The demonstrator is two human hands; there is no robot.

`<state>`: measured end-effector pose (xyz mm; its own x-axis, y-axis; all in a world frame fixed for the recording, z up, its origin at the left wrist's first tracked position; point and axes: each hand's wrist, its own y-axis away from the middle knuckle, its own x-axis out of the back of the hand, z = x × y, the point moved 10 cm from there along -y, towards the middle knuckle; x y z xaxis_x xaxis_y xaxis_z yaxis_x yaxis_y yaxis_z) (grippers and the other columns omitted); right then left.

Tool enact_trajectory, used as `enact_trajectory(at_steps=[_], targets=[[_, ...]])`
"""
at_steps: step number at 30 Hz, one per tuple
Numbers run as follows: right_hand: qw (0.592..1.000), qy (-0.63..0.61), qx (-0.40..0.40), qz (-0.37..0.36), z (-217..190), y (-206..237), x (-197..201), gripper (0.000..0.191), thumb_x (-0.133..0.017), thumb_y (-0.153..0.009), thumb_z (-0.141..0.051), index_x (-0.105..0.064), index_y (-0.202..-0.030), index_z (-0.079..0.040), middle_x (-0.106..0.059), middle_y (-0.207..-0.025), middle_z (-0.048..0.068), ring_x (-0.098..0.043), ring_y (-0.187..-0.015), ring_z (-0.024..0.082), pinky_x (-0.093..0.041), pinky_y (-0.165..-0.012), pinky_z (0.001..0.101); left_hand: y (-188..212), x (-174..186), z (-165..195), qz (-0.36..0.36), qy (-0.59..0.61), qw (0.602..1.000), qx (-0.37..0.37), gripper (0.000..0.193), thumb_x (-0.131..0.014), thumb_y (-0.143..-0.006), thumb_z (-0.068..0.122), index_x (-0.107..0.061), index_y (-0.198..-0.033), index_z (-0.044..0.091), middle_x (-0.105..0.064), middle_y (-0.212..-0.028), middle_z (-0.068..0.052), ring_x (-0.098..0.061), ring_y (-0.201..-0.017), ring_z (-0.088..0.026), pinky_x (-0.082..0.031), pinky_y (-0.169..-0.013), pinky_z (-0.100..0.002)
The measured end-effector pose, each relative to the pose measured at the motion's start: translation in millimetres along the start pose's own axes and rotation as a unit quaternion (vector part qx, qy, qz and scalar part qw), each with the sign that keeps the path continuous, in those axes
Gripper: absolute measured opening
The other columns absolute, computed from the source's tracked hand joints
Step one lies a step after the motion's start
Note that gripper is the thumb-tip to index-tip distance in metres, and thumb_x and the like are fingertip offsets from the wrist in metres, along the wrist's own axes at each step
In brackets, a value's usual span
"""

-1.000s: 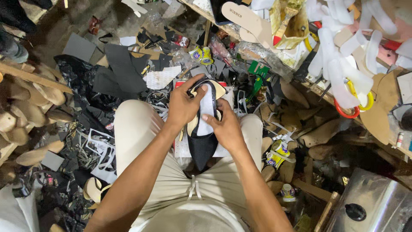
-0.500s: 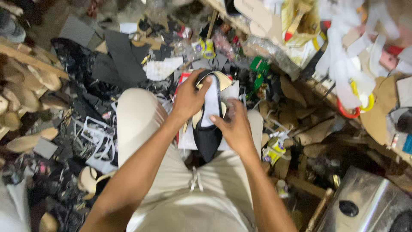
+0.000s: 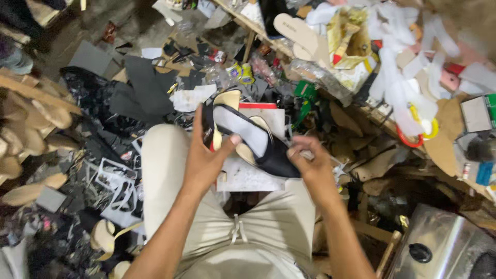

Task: The person sits on the floor and assembles a pair of black high-heeled shoes. They pick up the shoes, place insoles inside, and adjust the straps. The person then places the assembled shoes on a nearby wooden shelf.

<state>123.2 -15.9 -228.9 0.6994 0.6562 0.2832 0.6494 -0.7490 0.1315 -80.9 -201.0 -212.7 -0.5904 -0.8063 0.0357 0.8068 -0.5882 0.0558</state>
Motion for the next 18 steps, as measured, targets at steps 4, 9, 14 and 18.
enact_trajectory(at_steps=[4, 9, 14, 18], targets=[[0.997, -0.071, -0.020, -0.017, 20.8, 26.7, -32.9, 0.031, -0.070, -0.094, -0.016, -0.067, -0.123, -0.006, -0.061, -0.101, 0.005, -0.057, -0.090, 0.013, -0.048, -0.079, 0.0294, -39.8, -18.6, -8.4, -0.017, 0.014, 1.000, -0.021, 0.088, -0.075, -0.091, 0.032, -0.030, -0.162, 0.003, -0.051, -0.155, -0.018, -0.053, -0.141, -0.025, -0.041, -0.117, -0.034], [0.994, 0.101, 0.030, -0.004, 16.4, 38.2, -29.5, 0.029, -0.069, -0.092, -0.016, -0.071, -0.118, -0.003, -0.067, -0.105, 0.008, -0.062, -0.092, 0.017, -0.050, -0.080, 0.0313, -47.4, -40.9, -4.0, -0.107, -0.105, 0.985, -0.088, 0.098, -0.084, -0.085, 0.027, -0.028, -0.160, -0.001, -0.039, -0.162, -0.023, -0.036, -0.152, -0.029, -0.027, -0.122, -0.038], [0.982, 0.082, 0.143, 0.087, -28.9, -18.8, 32.7, 0.029, -0.064, -0.100, -0.017, -0.067, -0.123, 0.000, -0.072, -0.117, 0.013, -0.067, -0.106, 0.017, -0.053, -0.092, 0.0324, -12.5, -17.1, -8.5, -0.120, -0.104, 0.987, 0.025, 0.106, -0.086, -0.073, 0.024, -0.027, -0.159, 0.004, -0.040, -0.161, -0.017, -0.039, -0.148, -0.025, -0.031, -0.117, -0.038], [0.984, 0.100, 0.124, 0.079, -57.3, -95.0, 30.2, 0.030, -0.063, -0.102, -0.021, -0.068, -0.125, -0.002, -0.076, -0.104, 0.010, -0.070, -0.092, 0.015, -0.055, -0.085, 0.0295, 0.7, 26.5, -14.4, -0.051, 0.010, 0.997, 0.061, 0.087, -0.075, -0.083, 0.022, -0.034, -0.157, 0.004, -0.047, -0.158, -0.015, -0.046, -0.144, -0.024, -0.039, -0.113, -0.037]])
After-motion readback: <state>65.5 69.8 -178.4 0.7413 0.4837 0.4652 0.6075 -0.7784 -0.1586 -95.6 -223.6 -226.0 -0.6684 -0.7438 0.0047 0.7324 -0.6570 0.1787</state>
